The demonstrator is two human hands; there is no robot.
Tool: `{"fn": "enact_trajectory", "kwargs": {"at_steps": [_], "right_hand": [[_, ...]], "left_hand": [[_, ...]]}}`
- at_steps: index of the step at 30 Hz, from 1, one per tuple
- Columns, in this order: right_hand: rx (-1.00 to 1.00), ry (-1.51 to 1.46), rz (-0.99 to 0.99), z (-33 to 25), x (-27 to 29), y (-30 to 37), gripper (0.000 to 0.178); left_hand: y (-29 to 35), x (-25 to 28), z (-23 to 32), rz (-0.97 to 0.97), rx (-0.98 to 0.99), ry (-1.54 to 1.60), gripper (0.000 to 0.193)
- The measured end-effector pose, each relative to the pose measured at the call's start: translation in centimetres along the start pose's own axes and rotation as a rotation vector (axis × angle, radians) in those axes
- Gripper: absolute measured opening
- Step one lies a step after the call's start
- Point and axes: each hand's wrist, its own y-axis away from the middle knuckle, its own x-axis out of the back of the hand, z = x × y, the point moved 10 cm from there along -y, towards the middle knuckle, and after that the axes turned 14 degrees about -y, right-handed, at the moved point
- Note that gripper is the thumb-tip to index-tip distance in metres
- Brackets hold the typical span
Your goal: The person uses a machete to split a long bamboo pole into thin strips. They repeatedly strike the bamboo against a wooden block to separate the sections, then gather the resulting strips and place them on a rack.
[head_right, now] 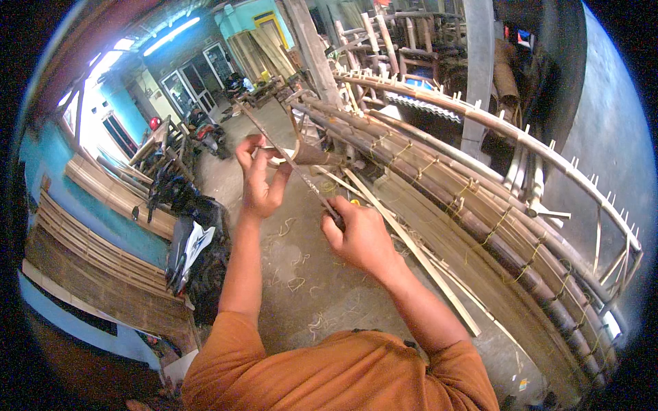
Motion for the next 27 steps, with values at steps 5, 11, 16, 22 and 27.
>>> {"fn": "enact_trajectory", "kwargs": {"at_steps": [5, 11, 16, 22, 27], "right_hand": [[-0.070, -0.027, 0.019, 0.7, 1.0, -1.1, 0.030], [-0.081, -0.039, -0.015, 0.6, 0.7, -1.0, 0.031], [-0.082, -0.094, -0.026, 0.2, -0.1, -1.2, 0.031], [-0.049, -0.043, -0.010, 0.7, -0.1, -1.3, 0.028], [-0.012, -0.022, -0.031, -0.4, -1.0, -1.2, 0.027]], "left_hand": [[0.7, 4.1, -0.6, 0.286, 0.168, 0.196, 0.022], [1.5, 7.5, -0.9, 0.442, 0.229, 0.275, 0.023], [0.3, 9.4, 0.4, 0.405, 0.217, 0.100, 0.019], [-1.1, 3.6, 2.7, -0.043, 0.414, -0.099, 0.017], [1.0, 1.3, -0.4, 0.080, 0.257, 0.000, 0.017]]}}
